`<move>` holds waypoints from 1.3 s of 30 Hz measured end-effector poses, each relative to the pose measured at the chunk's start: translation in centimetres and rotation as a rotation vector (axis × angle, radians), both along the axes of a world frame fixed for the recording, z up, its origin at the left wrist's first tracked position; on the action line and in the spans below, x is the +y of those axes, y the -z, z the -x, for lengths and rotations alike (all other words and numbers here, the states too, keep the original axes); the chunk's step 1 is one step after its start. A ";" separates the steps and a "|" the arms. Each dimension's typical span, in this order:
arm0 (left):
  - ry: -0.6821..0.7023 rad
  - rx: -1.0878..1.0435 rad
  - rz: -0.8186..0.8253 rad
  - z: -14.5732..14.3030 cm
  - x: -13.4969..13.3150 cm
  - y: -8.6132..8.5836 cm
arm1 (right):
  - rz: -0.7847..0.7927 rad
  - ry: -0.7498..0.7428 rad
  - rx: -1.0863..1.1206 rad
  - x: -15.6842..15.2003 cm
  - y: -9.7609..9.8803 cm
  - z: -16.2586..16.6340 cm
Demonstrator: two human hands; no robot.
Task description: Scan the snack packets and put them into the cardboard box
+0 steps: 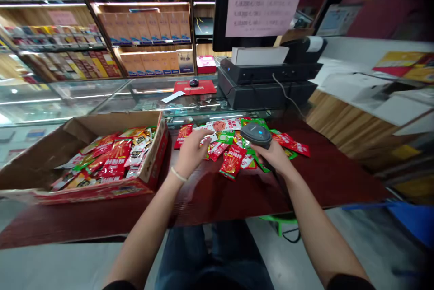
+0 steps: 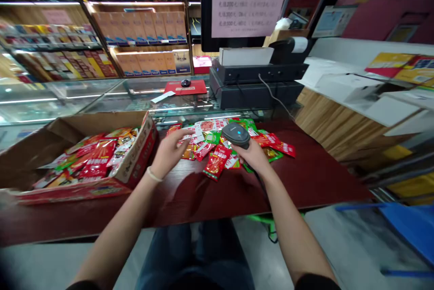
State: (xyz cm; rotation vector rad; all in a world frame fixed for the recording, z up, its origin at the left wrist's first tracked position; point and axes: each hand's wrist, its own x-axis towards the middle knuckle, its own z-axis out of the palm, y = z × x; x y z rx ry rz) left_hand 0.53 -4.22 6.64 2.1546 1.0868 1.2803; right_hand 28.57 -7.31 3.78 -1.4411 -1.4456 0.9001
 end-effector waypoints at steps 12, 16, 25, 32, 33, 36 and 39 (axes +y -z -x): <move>0.113 0.110 0.326 -8.9 0.9 9.3 | -0.026 0.124 0.055 -4.7 1.8 -4.6; 0.114 0.204 0.335 -8.7 0.6 9.5 | -0.024 0.115 0.064 -4.4 2.1 -4.2; 0.220 -0.587 0.791 -3.8 4.7 6.0 | -0.057 0.002 0.103 -1.3 0.0 -0.7; -0.003 -1.145 0.788 0.3 7.6 7.9 | -0.075 -0.108 0.108 3.6 -1.7 4.4; -0.014 -1.168 0.733 0.5 7.7 8.5 | -0.069 -0.122 0.109 4.2 -1.6 5.0; -0.037 -1.218 0.590 0.7 8.1 10.1 | -0.070 -0.159 0.092 5.3 -0.7 6.4; -0.074 -1.232 0.520 0.8 8.4 10.9 | -0.064 -0.190 0.016 5.4 0.3 7.1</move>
